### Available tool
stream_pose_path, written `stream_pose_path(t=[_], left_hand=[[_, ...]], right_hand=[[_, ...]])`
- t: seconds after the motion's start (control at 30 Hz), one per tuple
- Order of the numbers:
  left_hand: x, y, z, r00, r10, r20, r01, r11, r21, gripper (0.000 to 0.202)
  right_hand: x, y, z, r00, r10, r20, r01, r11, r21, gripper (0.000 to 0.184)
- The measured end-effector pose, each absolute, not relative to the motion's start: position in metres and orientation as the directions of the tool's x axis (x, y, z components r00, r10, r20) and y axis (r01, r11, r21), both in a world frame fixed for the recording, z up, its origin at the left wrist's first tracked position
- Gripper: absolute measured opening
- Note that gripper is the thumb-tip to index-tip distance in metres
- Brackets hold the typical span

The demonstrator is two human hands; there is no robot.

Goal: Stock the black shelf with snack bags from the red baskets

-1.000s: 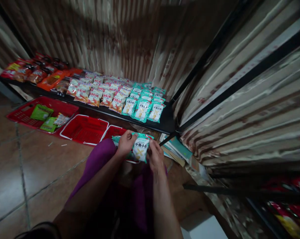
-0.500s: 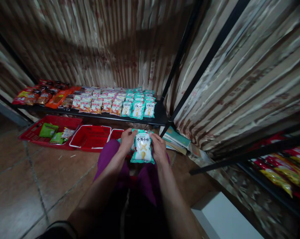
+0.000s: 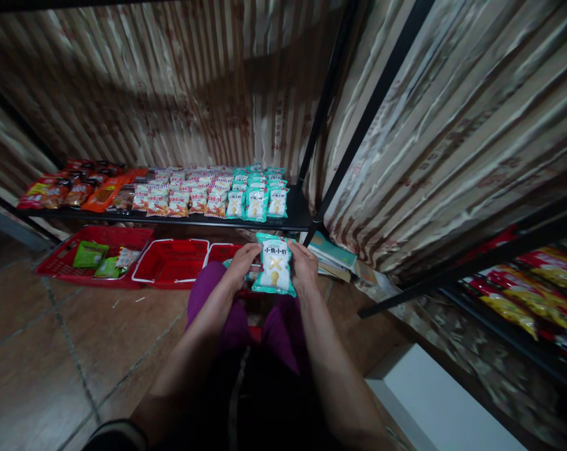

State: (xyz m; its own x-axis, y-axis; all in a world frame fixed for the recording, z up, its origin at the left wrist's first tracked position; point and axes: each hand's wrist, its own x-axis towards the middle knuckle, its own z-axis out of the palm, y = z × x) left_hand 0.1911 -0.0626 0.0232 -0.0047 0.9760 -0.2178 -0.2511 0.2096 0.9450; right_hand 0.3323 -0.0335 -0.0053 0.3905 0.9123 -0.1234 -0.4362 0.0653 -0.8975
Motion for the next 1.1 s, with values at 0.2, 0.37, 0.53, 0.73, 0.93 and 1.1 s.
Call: stream_pose_path(t=[0.2,0.37,0.53,0.73,0.93,1.1], left_hand=[[0.189,-0.071,0.014,0.187,0.947,-0.26,-0.15,0.289,0.946,0.042],[0.191,-0.07,0.006,0.238,0.936,-0.259,-0.251,0.317,0.915,0.048],[0.192,-0.068,0.006,0.143,0.959,-0.245,-0.369,0.281,0.886,0.041],[0.191,-0.064,0.008,-0.028,0.972,-0.233,-0.47,0.193,0.861,0.036],[0.188,-0.062,0.007,-0.151,0.966,-0.211,-0.487,0.113,0.866,0.035],[0.186,-0.06,0.008,-0.193,0.951,-0.24,-0.473,0.124,0.872,0.03]], right_hand=[[0.335,-0.028,-0.013,0.417,0.902,-0.112,-0.39,0.066,-0.918,0.034],[0.334,-0.028,-0.014,0.391,0.907,-0.156,-0.421,0.026,-0.907,0.035],[0.335,-0.03,-0.015,0.275,0.946,-0.171,-0.392,-0.052,-0.918,0.039],[0.337,-0.04,-0.015,0.115,0.99,-0.083,-0.217,-0.056,-0.975,0.04],[0.338,-0.052,-0.01,-0.097,0.987,-0.126,-0.164,-0.141,-0.976,0.041],[0.336,-0.052,-0.015,-0.205,0.975,-0.09,-0.162,-0.124,-0.979,0.048]])
